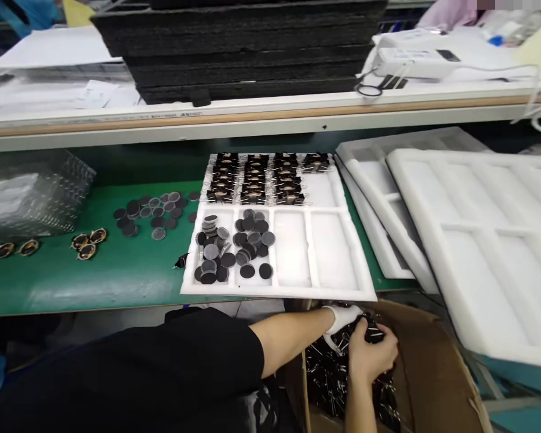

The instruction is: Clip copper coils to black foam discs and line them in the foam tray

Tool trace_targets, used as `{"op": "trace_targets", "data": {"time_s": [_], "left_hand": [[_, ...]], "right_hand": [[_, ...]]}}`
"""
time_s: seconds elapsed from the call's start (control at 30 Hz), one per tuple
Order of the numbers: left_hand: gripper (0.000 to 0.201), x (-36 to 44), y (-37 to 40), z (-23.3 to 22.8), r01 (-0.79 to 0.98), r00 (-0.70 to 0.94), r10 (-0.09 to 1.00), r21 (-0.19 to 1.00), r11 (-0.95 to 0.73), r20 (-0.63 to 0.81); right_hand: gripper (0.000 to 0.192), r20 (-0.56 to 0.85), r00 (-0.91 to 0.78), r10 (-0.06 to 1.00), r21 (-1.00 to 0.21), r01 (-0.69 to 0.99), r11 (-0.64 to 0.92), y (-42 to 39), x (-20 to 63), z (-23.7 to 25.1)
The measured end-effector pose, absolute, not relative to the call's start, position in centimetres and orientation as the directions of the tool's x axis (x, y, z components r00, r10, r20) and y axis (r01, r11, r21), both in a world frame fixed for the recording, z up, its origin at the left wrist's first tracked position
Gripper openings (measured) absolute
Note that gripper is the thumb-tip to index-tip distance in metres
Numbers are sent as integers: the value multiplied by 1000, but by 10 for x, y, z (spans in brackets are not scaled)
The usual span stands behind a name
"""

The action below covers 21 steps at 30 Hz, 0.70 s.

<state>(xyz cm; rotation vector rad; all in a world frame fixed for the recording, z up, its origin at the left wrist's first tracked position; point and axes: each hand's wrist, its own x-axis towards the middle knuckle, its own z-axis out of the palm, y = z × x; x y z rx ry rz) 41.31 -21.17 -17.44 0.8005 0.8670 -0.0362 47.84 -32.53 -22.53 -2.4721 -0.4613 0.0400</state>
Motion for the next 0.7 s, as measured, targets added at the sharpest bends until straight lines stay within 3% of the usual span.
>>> {"op": "trace_targets", "data": {"time_s": [0.13, 0.23, 0.47, 0.7], "left_hand": [[46, 417, -230, -184, 524, 589, -45, 339, 781, -807], [42, 414, -246, -182, 557, 568, -155, 239, 796, -809], [38, 394, -268, -153, 491, 653, -149, 265, 830, -742], [52, 371, -257, -144, 329, 822, -81, 353, 876, -564]], "right_hand": [[47, 247, 890, 383, -526, 456, -718, -335, 453, -209], [46, 341, 851, 400, -470, 523, -711, -349, 437, -191], [42, 489, 749, 448, -315, 630, -709, -365, 407, -149], [33, 552, 674, 491, -132, 652, -746, -347, 379, -122]]}}
